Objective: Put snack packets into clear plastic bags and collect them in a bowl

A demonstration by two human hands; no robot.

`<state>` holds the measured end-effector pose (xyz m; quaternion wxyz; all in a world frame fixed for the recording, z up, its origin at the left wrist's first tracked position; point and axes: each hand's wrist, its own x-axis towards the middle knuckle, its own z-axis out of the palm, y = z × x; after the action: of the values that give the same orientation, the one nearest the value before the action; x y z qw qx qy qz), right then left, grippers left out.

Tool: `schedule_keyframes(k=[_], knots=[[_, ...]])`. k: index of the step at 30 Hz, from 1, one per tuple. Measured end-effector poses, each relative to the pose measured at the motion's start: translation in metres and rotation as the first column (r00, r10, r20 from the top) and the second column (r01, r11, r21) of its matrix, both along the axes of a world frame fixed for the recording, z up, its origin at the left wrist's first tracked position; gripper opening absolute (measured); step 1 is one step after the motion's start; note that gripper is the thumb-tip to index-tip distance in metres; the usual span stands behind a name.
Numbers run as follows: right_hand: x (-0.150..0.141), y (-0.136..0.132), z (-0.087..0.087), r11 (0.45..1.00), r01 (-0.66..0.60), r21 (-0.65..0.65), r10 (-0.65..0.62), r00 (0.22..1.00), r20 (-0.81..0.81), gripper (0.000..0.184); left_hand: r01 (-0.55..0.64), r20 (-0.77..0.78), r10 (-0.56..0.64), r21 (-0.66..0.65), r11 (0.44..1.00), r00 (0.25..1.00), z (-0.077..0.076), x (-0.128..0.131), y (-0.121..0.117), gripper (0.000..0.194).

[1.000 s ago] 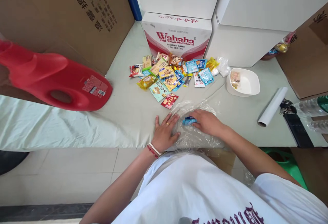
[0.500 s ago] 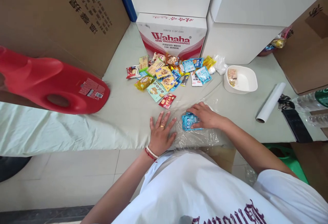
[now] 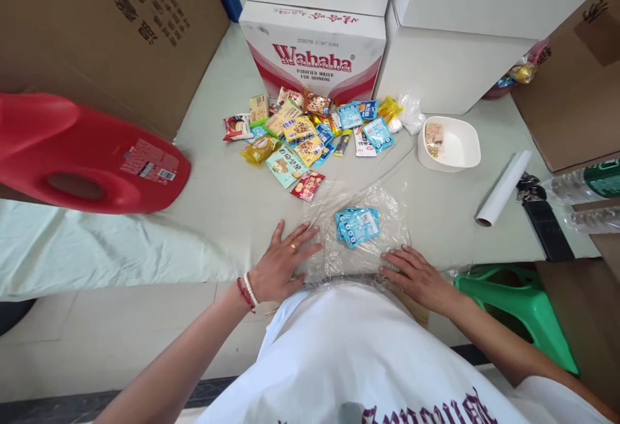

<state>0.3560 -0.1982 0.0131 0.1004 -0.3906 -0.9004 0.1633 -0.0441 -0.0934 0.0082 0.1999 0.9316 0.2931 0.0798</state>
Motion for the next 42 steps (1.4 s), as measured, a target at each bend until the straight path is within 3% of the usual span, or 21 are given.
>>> schedule_keyframes(k=[2, 5, 8, 11, 12, 14, 18, 21, 22, 23, 24, 26, 27, 28, 30, 32, 34, 38, 40, 42], knots=[[-0.002, 0.007, -0.005, 0.999, 0.029, -0.015, -0.031, 0.99, -0.137, 0.036, -0.015, -0.002, 0.015, -0.008, 1.0, 1.0, 0.001, 0.002, -0.001, 0.06], [-0.004, 0.036, 0.012, 0.968, 0.077, -0.238, -0.163, 0.915, -0.37, 0.021, -0.165, 0.062, 0.167, -0.038, 0.986, 0.984, 0.002, 0.012, 0.0, 0.026], [0.0, 0.07, 0.032, 0.852, 0.197, -0.485, -0.425, 0.801, -0.421, 0.027, -0.364, 0.16, 0.377, -0.104, 0.925, 0.912, 0.003, 0.029, 0.01, 0.032], [0.004, 0.1, 0.033, 0.698, 0.397, -0.596, -0.636, 0.726, -0.26, 0.041, -0.604, 0.185, 0.62, -0.143, 0.784, 0.762, 0.001, 0.047, 0.027, 0.031], [0.005, 0.108, 0.03, 0.661, 0.469, -0.586, -0.668, 0.724, -0.173, 0.043, -0.687, 0.177, 0.699, -0.132, 0.714, 0.693, 0.0, 0.052, 0.032, 0.027], [0.005, 0.122, 0.024, 0.65, 0.594, -0.473, -0.675, 0.738, -0.001, 0.04, -0.809, 0.163, 0.808, -0.079, 0.582, 0.566, -0.002, 0.058, 0.041, 0.018], [0.0, 0.147, 0.03, 0.731, 0.654, -0.194, -0.637, 0.757, 0.149, 0.019, -0.886, 0.255, 0.852, 0.043, 0.461, 0.456, 0.002, 0.053, 0.04, 0.026], [-0.01, 0.171, 0.045, 0.804, 0.59, -0.081, -0.582, 0.807, 0.102, 0.024, -0.928, 0.436, 0.819, 0.161, 0.336, 0.372, 0.015, 0.046, 0.021, 0.021], [-0.015, 0.18, 0.048, 0.832, 0.554, -0.042, -0.549, 0.831, 0.087, 0.026, -0.921, 0.471, 0.792, 0.199, 0.334, 0.389, 0.02, 0.047, 0.012, 0.019], [-0.022, 0.189, 0.049, 0.86, 0.51, -0.012, -0.508, 0.858, 0.079, 0.03, -0.892, 0.473, 0.757, 0.232, 0.387, 0.452, 0.025, 0.051, 0.002, 0.017], [-0.029, 0.199, 0.048, 0.887, 0.462, 0.003, -0.461, 0.884, 0.081, 0.035, -0.829, 0.438, 0.704, 0.258, 0.496, 0.558, 0.029, 0.058, -0.006, 0.018], [-0.046, 0.217, 0.043, 0.923, 0.385, -0.007, -0.381, 0.917, 0.116, 0.046, -0.562, 0.292, 0.493, 0.247, 0.789, 0.82, 0.034, 0.079, -0.019, 0.026], [-0.054, 0.224, 0.039, 0.931, 0.364, -0.025, -0.357, 0.922, 0.148, 0.05, -0.406, 0.223, 0.361, 0.211, 0.889, 0.906, 0.034, 0.092, -0.021, 0.034], [-0.061, 0.231, 0.036, 0.932, 0.358, -0.053, -0.343, 0.921, 0.184, 0.05, -0.283, 0.174, 0.253, 0.177, 0.943, 0.952, 0.032, 0.106, -0.022, 0.041], [-0.069, 0.239, 0.035, 0.923, 0.354, -0.153, -0.314, 0.92, 0.232, 0.037, -0.177, 0.117, 0.161, 0.139, 0.974, 0.98, 0.026, 0.131, -0.016, 0.049], [-0.07, 0.239, 0.042, 0.904, 0.331, -0.269, -0.28, 0.937, 0.211, 0.02, -0.2, 0.073, 0.192, 0.118, 0.973, 0.979, 0.019, 0.147, -0.006, 0.051], [-0.065, 0.23, 0.054, 0.904, 0.285, -0.319, -0.259, 0.958, 0.124, 0.017, -0.248, 0.038, 0.245, 0.097, 0.964, 0.969, 0.013, 0.152, 0.002, 0.051], [-0.057, 0.187, 0.069, 0.971, 0.139, -0.196, -0.14, 0.99, 0.011, 0.024, -0.262, 0.079, 0.257, 0.078, 0.962, 0.963, 0.004, 0.143, 0.002, 0.044], [-0.057, 0.163, 0.063, 0.989, 0.049, -0.142, -0.036, 0.995, 0.091, 0.028, -0.304, 0.134, 0.295, 0.054, 0.951, 0.946, -0.001, 0.135, -0.004, 0.037], [-0.059, 0.142, 0.048, 0.994, -0.031, -0.106, 0.051, 0.981, 0.188, 0.032, -0.421, 0.196, 0.411, 0.014, 0.907, 0.89, -0.005, 0.125, -0.008, 0.031]])
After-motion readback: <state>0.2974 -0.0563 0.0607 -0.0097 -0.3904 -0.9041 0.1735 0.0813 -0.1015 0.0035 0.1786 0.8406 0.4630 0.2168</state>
